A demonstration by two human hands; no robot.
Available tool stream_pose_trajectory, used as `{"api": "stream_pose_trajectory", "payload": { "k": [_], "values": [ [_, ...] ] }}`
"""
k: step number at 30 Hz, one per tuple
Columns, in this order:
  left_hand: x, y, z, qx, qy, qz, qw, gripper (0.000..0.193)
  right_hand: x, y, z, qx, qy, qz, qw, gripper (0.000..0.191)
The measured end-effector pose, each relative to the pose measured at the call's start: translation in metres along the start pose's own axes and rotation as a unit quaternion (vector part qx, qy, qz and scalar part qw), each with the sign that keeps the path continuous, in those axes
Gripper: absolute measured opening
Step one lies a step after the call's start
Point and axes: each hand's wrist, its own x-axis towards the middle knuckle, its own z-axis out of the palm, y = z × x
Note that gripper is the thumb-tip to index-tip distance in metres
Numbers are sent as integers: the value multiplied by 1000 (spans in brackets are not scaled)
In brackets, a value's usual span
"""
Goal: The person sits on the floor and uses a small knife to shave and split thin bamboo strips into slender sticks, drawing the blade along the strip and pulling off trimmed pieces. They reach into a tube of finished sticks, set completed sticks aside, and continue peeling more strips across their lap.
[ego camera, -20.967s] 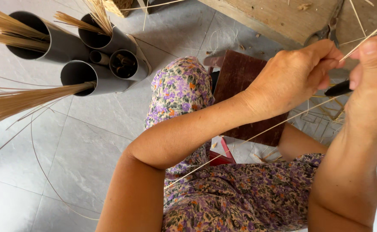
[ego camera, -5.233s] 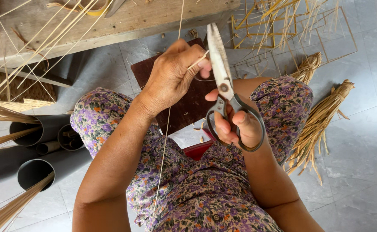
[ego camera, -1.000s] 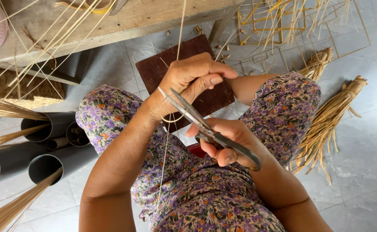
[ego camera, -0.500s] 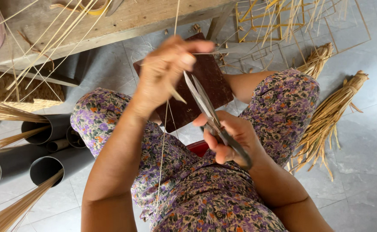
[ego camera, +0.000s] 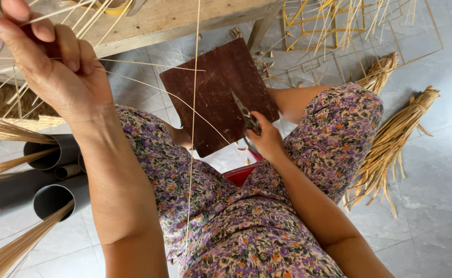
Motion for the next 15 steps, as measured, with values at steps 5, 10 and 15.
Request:
{"api": "stream_pose_trajectory", "payload": {
  "k": [5,10,15],
  "values": [
    [-2,-12,-8,-17,4,-23,1000,44,18,-12,22,-74,46,-103,991,75],
    [-3,-16,-3,-35,20,-15,999,43,23,-18,35,-142,56,-143,978,77],
    [-8,-9,13,-60,22,-7,998,40,17,-24,18,-118,69,-236,962,61]
  ]
}}
